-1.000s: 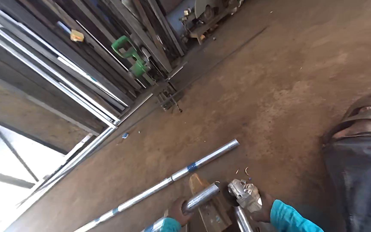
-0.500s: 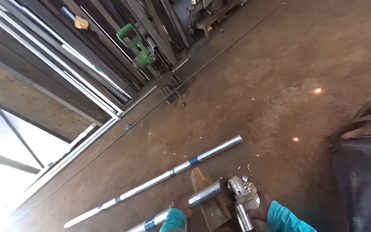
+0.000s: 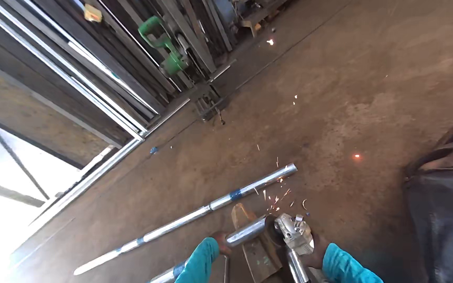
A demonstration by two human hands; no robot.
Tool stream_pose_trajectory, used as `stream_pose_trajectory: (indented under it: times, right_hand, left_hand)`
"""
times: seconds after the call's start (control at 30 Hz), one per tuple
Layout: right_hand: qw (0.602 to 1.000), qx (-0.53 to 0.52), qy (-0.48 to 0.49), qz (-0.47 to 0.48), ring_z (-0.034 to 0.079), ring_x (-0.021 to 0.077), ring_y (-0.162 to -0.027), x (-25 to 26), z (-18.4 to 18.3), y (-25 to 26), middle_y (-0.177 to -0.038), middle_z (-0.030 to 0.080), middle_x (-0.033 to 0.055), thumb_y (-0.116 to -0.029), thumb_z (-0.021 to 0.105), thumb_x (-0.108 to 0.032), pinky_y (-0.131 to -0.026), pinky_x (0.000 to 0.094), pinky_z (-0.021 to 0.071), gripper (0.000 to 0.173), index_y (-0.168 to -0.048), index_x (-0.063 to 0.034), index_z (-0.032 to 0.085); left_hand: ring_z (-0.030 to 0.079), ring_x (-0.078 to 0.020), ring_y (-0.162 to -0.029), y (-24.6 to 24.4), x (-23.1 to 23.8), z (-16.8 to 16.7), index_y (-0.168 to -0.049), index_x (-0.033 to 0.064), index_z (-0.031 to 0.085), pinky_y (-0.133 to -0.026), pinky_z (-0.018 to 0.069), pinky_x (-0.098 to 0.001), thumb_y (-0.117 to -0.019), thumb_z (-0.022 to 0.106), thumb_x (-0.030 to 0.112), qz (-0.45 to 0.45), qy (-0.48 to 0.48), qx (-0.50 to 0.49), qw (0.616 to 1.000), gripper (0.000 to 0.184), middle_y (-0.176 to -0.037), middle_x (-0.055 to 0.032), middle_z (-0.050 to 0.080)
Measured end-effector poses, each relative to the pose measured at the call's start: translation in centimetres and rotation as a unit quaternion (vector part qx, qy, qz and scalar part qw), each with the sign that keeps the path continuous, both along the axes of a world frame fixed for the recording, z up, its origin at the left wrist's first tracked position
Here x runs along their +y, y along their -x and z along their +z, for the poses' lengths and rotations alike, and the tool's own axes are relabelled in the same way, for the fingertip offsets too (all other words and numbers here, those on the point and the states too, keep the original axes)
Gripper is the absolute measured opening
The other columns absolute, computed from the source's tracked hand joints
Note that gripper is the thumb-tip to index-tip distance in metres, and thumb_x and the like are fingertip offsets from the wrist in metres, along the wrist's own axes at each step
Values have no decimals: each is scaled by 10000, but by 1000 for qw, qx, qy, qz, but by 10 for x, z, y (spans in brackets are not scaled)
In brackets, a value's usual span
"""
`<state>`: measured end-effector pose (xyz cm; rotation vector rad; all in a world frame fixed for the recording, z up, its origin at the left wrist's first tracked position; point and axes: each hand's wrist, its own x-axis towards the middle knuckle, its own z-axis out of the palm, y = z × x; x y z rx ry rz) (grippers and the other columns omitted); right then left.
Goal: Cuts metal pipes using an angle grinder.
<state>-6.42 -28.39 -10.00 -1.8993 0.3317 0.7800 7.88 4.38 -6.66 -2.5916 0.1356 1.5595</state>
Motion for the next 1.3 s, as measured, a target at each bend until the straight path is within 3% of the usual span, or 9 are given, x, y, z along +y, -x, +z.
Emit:
stream_pose_trajectory:
  times: [0.2, 0.37, 0.53, 0.73, 0.8, 0.9, 1.13, 1.23, 1.3]
  right_hand:
    - [994, 29, 45, 100, 567, 348, -1325, -22, 1, -9, -1414, 578, 238, -708, 920, -298, -1120, 520, 444, 1005, -1521, -7, 406]
    - [996, 20, 27, 79, 552, 339, -1348, -17, 1, -16, -1443, 557, 240, -723, 923, -279, -1143, 489, 433, 1037, -1551, -7, 361]
    - [986, 11, 60, 155, 537, 360, -1354, -29, 3, -22, -1445, 548, 256, -740, 908, -312, -1132, 521, 425, 991, -1525, 17, 400]
    - [990, -4, 28, 136, 502, 362, -1385, -27, 18, -24, -1474, 511, 280, -758, 910, -264, -1159, 499, 392, 951, -1504, 57, 414]
    - [985, -18, 45, 164, 497, 376, -1392, -32, 16, -26, -1483, 501, 291, -755, 903, -301, -1159, 512, 392, 995, -1522, 62, 385]
    - [994, -21, 16, 106, 488, 354, -1404, -29, 5, -26, -1501, 482, 282, -703, 938, -270, -1172, 457, 391, 1076, -1535, 65, 343]
    - [986, -5, 86, 145, 514, 390, -1384, -34, 6, -24, -1494, 494, 287, -798, 865, -352, -1144, 530, 416, 1014, -1548, 65, 324]
    - [983, -77, 69, 149, 585, 393, -1283, -30, -23, -25, -1401, 558, 313, -730, 872, -469, -1063, 505, 485, 1044, -1469, 110, 414]
    - [991, 1, 61, 121, 541, 366, -1353, -21, -10, -31, -1463, 521, 273, -692, 931, -366, -1123, 501, 448, 1114, -1537, 51, 337]
  left_hand:
    - [563, -411, -1322, -7, 8, -8, -1429, -13, 544, -1117, 435, -576, -799, 868, 223, -3, -12, -4, 1000, 746, -1391, -277, 593]
    - [553, -420, -1332, -5, 9, -10, -1448, 2, 538, -1125, 418, -592, -812, 859, 191, 3, -8, 1, 1000, 737, -1409, -287, 579]
    - [557, -409, -1330, -5, 10, -8, -1445, -13, 533, -1127, 426, -568, -808, 859, 177, 1, -3, -5, 1000, 740, -1401, -286, 583]
    - [550, -414, -1336, -6, 10, -9, -1456, -4, 528, -1127, 425, -573, -785, 869, 171, -9, -13, -6, 1000, 773, -1417, -285, 573]
    - [553, -417, -1331, -3, 9, -8, -1459, -10, 522, -1126, 425, -573, -776, 871, 162, -5, -8, -11, 1000, 786, -1409, -291, 576]
    - [557, -424, -1325, 1, 2, -2, -1424, -21, 551, -1122, 422, -588, -795, 864, 163, 3, -3, -13, 1000, 726, -1397, -295, 583]
    - [554, -411, -1338, 5, 3, 0, -1463, 6, 523, -1135, 417, -574, -799, 860, 173, 3, -11, -31, 999, 763, -1417, -285, 575]
    - [550, -407, -1343, 6, 0, 0, -1448, 6, 538, -1134, 419, -577, -805, 861, 205, -12, -21, -26, 999, 747, -1414, -277, 580]
    - [557, -410, -1333, 5, -1, 2, -1435, 2, 550, -1128, 423, -575, -810, 858, 204, -15, -18, -27, 999, 725, -1403, -278, 588]
